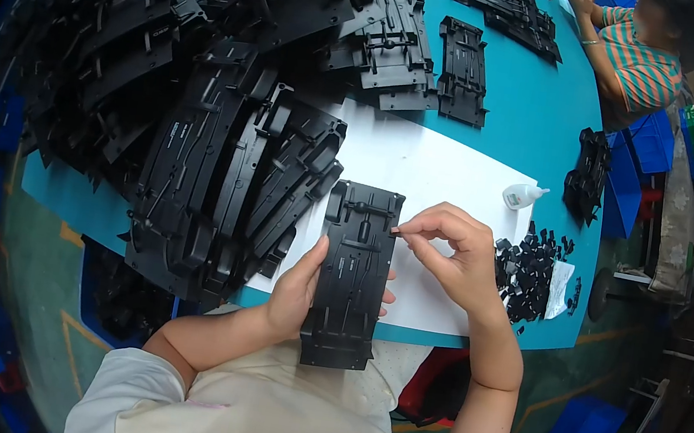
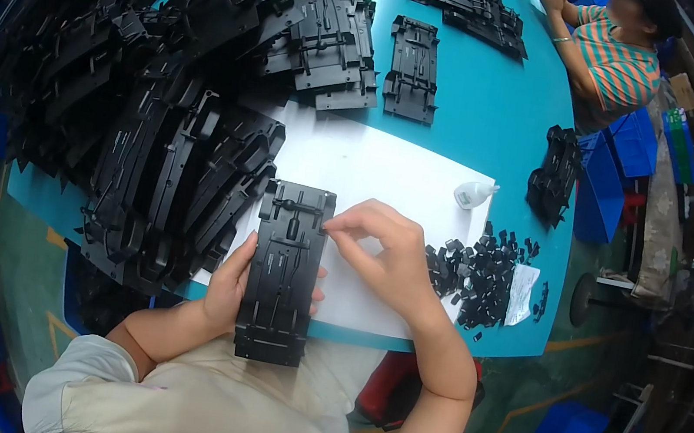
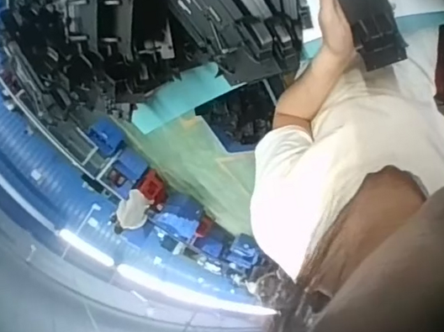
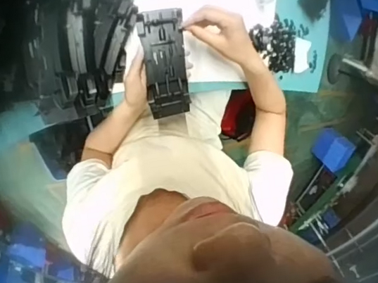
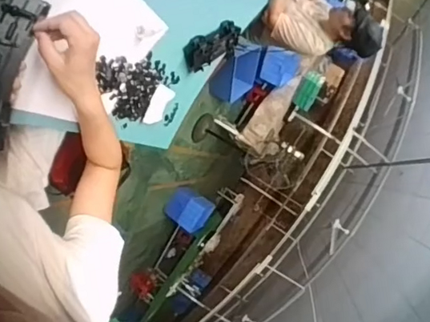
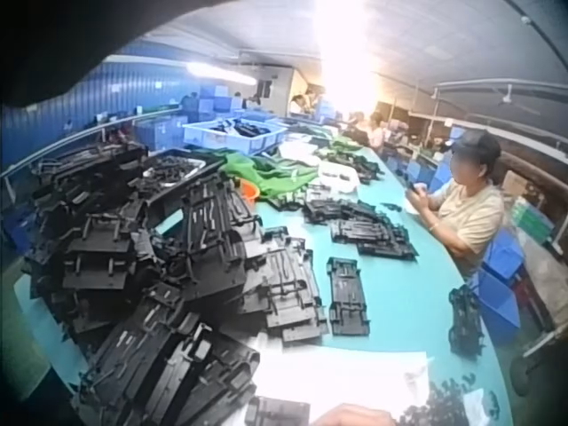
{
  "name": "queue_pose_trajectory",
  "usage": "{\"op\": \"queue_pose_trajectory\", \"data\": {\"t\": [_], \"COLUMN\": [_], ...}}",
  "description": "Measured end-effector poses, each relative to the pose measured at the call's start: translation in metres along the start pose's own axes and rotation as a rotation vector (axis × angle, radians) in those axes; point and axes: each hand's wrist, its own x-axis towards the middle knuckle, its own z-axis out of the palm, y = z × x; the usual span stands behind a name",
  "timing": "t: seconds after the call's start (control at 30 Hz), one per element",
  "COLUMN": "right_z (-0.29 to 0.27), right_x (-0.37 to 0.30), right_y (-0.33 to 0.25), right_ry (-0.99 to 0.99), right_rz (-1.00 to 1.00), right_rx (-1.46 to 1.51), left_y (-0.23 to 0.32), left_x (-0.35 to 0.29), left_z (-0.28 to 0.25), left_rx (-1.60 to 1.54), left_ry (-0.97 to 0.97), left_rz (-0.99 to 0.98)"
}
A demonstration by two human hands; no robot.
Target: The person assembles small plastic parts onto a plastic base plate by hand.
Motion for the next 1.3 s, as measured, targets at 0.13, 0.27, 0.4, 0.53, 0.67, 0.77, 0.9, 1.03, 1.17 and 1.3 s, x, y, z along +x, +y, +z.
{"op": "queue_pose_trajectory", "data": {"t": [0.13,0.27,0.4,0.53,0.67,0.77,0.9,1.03,1.17,1.3], "right_z": [0.002,0.002,0.001,0.002,0.001,0.001,0.002,0.005,0.005,0.005], "right_x": [0.002,0.002,0.002,0.003,0.002,0.0,-0.002,-0.003,-0.001,0.001], "right_y": [-0.002,-0.001,-0.001,0.0,0.0,0.0,-0.006,-0.013,-0.011,-0.015], "right_ry": [-0.01,-0.009,-0.015,-0.02,-0.027,-0.03,-0.039,-0.05,-0.073,-0.095], "right_rz": [-0.037,-0.062,-0.07,-0.072,-0.084,-0.099,-0.149,-0.157,-0.172,-0.187], "right_rx": [-0.053,-0.072,-0.086,-0.081,-0.096,-0.101,-0.19,-0.265,-0.3,-0.293], "left_y": [0.0,0.0,0.0,0.0,0.0,-0.001,-0.001,-0.004,-0.001,-0.002], "left_x": [-0.001,-0.001,-0.001,0.0,0.0,0.0,0.0,-0.001,0.0,-0.004], "left_z": [-0.001,-0.002,-0.002,-0.002,-0.003,-0.002,-0.002,-0.002,-0.003,-0.003], "left_rx": [-0.002,0.009,0.015,0.005,-0.001,-0.007,0.004,0.034,0.054,0.066], "left_ry": [0.003,-0.011,-0.02,-0.008,-0.011,-0.003,0.0,0.003,-0.012,-0.016], "left_rz": [0.006,0.01,0.011,0.01,0.01,0.001,0.003,-0.003,-0.035,0.012]}}
